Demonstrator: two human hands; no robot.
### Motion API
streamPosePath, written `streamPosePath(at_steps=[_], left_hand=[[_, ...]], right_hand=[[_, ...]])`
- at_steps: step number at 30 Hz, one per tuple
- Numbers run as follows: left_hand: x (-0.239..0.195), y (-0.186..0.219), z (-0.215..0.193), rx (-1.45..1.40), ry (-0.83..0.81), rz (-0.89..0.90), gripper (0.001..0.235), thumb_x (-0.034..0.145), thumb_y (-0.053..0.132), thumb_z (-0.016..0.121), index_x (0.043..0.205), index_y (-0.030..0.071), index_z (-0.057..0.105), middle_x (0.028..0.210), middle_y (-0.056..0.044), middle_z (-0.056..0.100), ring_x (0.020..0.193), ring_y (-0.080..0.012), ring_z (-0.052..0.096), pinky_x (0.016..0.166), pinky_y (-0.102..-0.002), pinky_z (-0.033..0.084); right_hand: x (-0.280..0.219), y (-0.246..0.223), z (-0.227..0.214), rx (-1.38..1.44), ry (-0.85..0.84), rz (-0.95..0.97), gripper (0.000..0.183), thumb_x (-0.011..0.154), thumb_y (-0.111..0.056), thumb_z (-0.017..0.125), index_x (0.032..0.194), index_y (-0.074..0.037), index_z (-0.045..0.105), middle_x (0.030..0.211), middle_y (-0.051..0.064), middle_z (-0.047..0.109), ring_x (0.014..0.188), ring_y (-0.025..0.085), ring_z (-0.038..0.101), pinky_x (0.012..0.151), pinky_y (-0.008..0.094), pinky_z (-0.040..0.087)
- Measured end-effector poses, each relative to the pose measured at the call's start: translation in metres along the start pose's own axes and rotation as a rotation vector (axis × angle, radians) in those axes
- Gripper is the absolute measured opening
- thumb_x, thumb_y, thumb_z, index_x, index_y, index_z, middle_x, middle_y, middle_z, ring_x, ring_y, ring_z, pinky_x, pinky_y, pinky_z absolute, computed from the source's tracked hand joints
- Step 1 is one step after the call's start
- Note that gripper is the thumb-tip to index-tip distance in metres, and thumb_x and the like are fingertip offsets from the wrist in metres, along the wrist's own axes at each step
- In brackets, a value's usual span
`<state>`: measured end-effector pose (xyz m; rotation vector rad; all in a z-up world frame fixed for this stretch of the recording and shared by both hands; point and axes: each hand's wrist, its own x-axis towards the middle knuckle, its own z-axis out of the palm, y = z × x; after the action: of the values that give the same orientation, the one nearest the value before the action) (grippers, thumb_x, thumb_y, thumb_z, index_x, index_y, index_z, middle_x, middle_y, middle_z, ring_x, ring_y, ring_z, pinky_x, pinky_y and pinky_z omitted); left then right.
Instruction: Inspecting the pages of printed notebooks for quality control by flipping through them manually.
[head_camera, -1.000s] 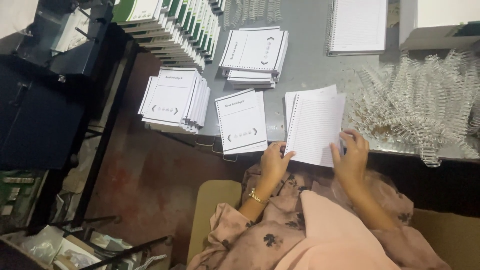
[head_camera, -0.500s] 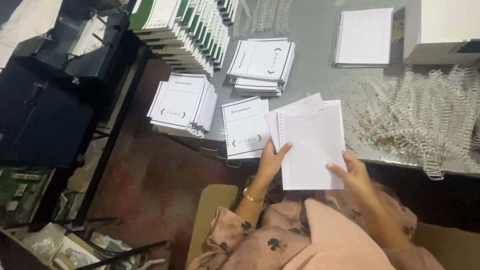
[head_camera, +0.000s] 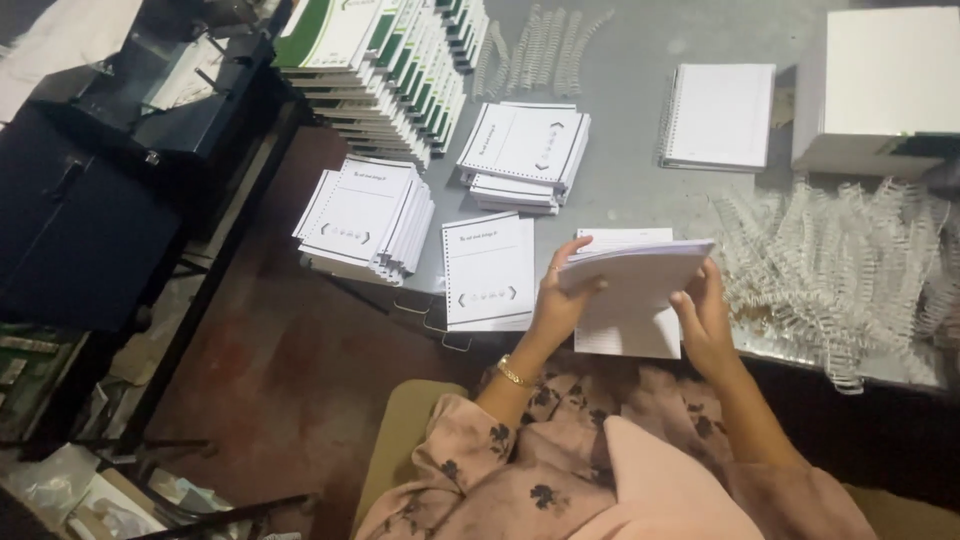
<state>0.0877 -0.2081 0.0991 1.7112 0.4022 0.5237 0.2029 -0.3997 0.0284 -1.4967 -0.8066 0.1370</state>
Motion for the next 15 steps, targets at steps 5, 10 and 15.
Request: streamPosePath(at_steps=[5,10,15], left_hand=[[-0.002,-0.016,0.010,0.011,-0.001,-0.023,0.075,0.078,0.034,0.087,0.144,0.018,0.055,0.132,-0.014,0.067,0.129,-0.0332,0.059,0.111,-0.049,0.047],[0.009,-0.058,0.029,-0.099,0.061,-0.117,0.064,0.086,0.009,0.078,0.145,0.023,0.056,0.123,-0.017,0.068,0.116,-0.0328,0.066,0.100,-0.040,0.057],[0.007,-0.092,0.047,0.041,0.225,0.177,0.032,0.103,0.015,0.065,0.129,-0.003,0.057,0.113,-0.024,0.070,0.107,-0.0367,0.069,0.092,-0.051,0.058]], right_hand=[[0.005,-0.011,0.015,0.004,0.040,-0.063,0.076,0.098,-0.001,0.057,0.159,0.005,0.013,0.153,0.032,0.038,0.143,0.043,0.038,0.116,0.058,0.032],[0.009,0.012,0.017,-0.033,0.033,-0.054,0.069,0.095,0.005,0.057,0.157,0.007,0.026,0.149,0.030,0.043,0.143,0.039,0.037,0.120,0.058,0.026],[-0.012,0.042,0.031,-0.481,0.159,-0.033,0.035,0.094,0.009,0.056,0.129,0.006,0.052,0.103,0.024,0.068,0.097,0.042,0.068,0.091,0.053,0.054]])
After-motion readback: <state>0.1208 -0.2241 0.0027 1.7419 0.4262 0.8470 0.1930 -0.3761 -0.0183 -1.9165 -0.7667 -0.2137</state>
